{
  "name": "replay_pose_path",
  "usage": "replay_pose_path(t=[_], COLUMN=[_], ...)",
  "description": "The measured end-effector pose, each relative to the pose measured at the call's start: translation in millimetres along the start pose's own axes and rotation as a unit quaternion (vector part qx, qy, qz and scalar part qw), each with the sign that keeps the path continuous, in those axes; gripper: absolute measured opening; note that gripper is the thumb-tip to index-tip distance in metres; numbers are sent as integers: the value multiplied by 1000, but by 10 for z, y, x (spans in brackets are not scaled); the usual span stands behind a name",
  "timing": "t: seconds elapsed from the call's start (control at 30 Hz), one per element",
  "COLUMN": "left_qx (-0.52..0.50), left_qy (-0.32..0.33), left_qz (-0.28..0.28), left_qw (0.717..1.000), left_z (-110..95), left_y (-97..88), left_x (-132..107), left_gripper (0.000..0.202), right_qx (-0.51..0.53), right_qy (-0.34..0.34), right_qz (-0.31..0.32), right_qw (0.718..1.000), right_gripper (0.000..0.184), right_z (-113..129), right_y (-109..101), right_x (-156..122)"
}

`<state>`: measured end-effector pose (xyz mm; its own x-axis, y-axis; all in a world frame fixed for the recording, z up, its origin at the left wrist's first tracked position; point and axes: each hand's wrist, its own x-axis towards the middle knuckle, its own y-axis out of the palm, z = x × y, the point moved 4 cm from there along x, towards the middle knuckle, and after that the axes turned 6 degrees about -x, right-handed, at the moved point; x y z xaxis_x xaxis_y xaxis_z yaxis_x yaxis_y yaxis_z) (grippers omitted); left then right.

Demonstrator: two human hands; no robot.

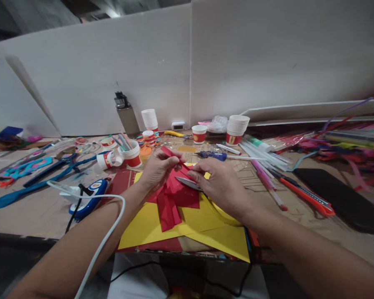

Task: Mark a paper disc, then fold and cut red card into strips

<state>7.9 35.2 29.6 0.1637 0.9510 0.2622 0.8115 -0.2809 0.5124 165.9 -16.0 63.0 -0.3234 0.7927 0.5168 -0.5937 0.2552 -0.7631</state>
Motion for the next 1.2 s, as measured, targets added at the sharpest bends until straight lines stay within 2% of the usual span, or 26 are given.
replay_pose_path(t=[0.37,0.53,0.7,0.83,1.0,1.2], left_qx=[-7,-17,-17,-13,-24,-25], left_qy=[-17,-56,-47,-38,-38,-32], left_qz=[-16,16,48,39,12,13], left_qw=[1000,998,998,998,999,999], left_z=[-10,-20,-88,-110,-96,-82], left_y=[61,14,-64,-81,-61,-63], left_x=[-10,18,68,89,80,81], left_gripper=[30,39,39,33,36,35], right_qx=[-3,19,44,47,37,26], right_qy=[-7,30,45,39,35,28], right_qz=[6,23,34,34,36,36], right_qw=[1000,999,997,998,998,999], right_gripper=[19,17,20,20,21,21], right_z=[29,-15,-48,-46,-16,-7], right_y=[0,12,17,17,15,29], right_x=[-9,8,13,-3,-3,-4])
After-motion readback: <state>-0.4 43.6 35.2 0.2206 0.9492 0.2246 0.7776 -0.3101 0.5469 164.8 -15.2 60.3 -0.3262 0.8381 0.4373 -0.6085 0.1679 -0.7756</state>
